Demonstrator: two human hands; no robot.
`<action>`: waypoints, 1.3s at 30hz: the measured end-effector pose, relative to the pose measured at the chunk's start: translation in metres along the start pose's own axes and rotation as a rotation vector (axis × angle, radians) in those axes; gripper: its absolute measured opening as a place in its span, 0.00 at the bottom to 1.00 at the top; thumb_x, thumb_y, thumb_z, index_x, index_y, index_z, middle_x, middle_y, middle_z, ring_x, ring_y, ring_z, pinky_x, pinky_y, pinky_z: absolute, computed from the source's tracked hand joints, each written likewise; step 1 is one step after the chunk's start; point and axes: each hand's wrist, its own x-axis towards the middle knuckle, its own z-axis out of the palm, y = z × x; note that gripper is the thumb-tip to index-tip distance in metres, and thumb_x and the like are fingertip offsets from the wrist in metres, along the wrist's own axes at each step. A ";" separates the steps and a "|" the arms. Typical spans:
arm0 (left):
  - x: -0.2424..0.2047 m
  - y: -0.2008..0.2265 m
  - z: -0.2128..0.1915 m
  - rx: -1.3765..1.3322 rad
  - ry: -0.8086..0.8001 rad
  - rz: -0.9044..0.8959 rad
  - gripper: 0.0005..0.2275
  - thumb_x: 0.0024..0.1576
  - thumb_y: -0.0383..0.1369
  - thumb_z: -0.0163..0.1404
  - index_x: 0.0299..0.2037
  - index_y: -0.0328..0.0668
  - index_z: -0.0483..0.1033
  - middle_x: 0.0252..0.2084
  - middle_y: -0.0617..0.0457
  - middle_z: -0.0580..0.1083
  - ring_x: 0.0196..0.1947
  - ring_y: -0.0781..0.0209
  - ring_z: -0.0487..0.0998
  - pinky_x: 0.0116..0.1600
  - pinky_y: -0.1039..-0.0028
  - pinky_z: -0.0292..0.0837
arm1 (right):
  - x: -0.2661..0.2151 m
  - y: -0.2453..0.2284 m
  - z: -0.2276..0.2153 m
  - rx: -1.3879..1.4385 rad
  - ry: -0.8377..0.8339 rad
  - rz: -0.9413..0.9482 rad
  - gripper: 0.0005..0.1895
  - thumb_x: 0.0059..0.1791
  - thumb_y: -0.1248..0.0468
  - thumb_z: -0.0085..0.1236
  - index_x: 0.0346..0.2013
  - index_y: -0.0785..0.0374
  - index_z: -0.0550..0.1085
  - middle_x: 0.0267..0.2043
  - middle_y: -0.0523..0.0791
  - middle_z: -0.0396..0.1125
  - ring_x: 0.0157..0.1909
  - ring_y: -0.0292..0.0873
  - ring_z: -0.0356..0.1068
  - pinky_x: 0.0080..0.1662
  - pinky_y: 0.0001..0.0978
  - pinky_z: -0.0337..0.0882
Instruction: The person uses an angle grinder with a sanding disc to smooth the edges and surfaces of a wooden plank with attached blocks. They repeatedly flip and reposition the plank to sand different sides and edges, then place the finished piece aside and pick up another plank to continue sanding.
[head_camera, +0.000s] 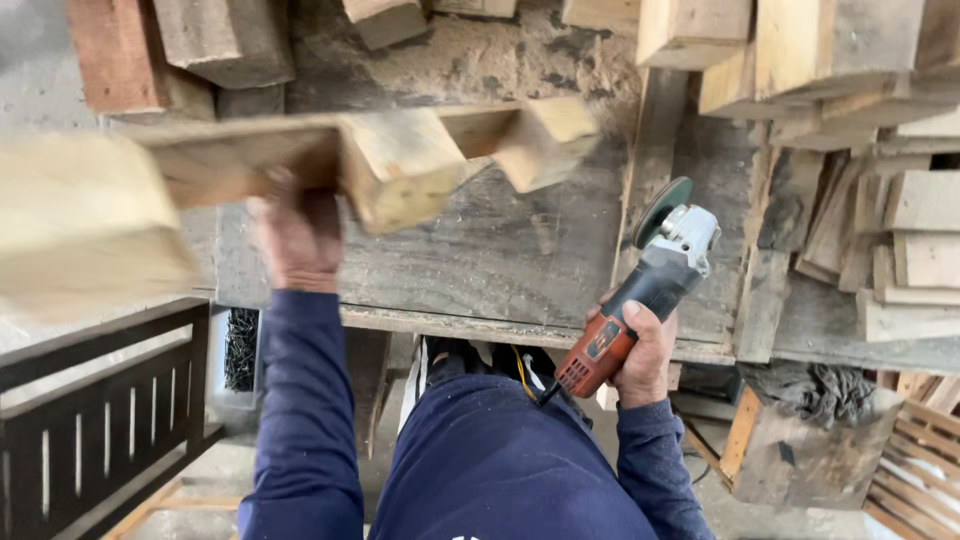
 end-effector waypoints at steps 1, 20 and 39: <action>-0.005 -0.018 -0.010 -0.070 -0.043 -0.112 0.25 0.58 0.39 0.65 0.61 0.39 0.70 0.59 0.46 0.71 0.61 0.48 0.70 0.68 0.56 0.65 | 0.002 -0.001 0.003 0.000 -0.016 0.002 0.24 0.43 0.57 0.58 0.47 0.71 0.66 0.37 0.53 0.69 0.34 0.50 0.75 0.32 0.42 0.78; -0.048 -0.059 0.042 1.690 -0.412 0.332 0.52 0.36 0.52 0.68 0.70 0.34 0.56 0.66 0.33 0.63 0.69 0.39 0.60 0.70 0.43 0.48 | -0.006 0.019 0.069 -0.069 0.005 0.029 0.26 0.41 0.57 0.59 0.49 0.65 0.64 0.37 0.53 0.69 0.33 0.49 0.75 0.31 0.42 0.78; -0.033 -0.069 0.056 1.946 -0.655 0.001 0.54 0.36 0.53 0.69 0.71 0.35 0.55 0.70 0.37 0.57 0.72 0.38 0.52 0.72 0.38 0.39 | -0.035 0.004 0.034 -0.065 0.134 -0.072 0.24 0.44 0.56 0.57 0.45 0.73 0.69 0.35 0.54 0.69 0.34 0.49 0.74 0.35 0.39 0.76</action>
